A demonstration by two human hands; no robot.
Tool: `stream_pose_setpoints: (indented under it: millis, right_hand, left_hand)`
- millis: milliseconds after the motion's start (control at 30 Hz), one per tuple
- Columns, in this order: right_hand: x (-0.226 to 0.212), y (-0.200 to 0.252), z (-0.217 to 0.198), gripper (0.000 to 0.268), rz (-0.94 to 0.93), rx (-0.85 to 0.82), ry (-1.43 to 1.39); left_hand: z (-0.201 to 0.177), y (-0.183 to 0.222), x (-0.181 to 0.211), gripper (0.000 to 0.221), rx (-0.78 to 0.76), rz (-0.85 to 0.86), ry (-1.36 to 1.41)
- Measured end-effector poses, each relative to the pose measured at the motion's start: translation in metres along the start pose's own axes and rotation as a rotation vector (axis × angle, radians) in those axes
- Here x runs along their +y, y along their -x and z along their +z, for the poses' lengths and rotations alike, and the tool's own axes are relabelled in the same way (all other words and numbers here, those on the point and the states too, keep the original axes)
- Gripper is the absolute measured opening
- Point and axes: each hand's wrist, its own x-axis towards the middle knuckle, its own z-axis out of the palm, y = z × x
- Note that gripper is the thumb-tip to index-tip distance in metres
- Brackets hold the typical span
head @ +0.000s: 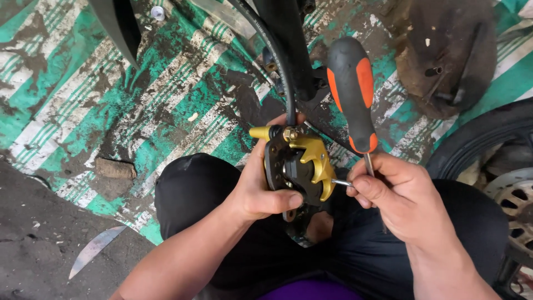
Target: The person is inspecting and working on a motorcycle brake caliper using an Allen key and a screwdriver to adjust bolts.
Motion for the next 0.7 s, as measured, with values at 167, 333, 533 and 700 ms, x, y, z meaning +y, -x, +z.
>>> stream_pose_setpoints:
  millis: [167,333,533,700]
  right_hand:
    - [-0.006,-0.006,0.002,0.021,-0.017,-0.034,0.027]
    - [0.005,-0.006,0.004,0.013,0.03,-0.012,-0.029]
    - [-0.019,-0.005,0.006,0.016,-0.172,0.029,0.153]
    - [-0.042,0.047,0.001,0.026,-0.217,0.495,0.272]
  left_hand:
    - [-0.001,0.0,-0.003,0.118,0.021,-0.005,0.01]
    - [0.003,0.001,-0.001,0.114,0.047,-0.005,0.086]
    - [0.0,-0.003,-0.007,0.12,0.033,0.026,-0.065]
    - [0.002,-0.008,-0.007,0.116,0.046,0.038,-0.256]
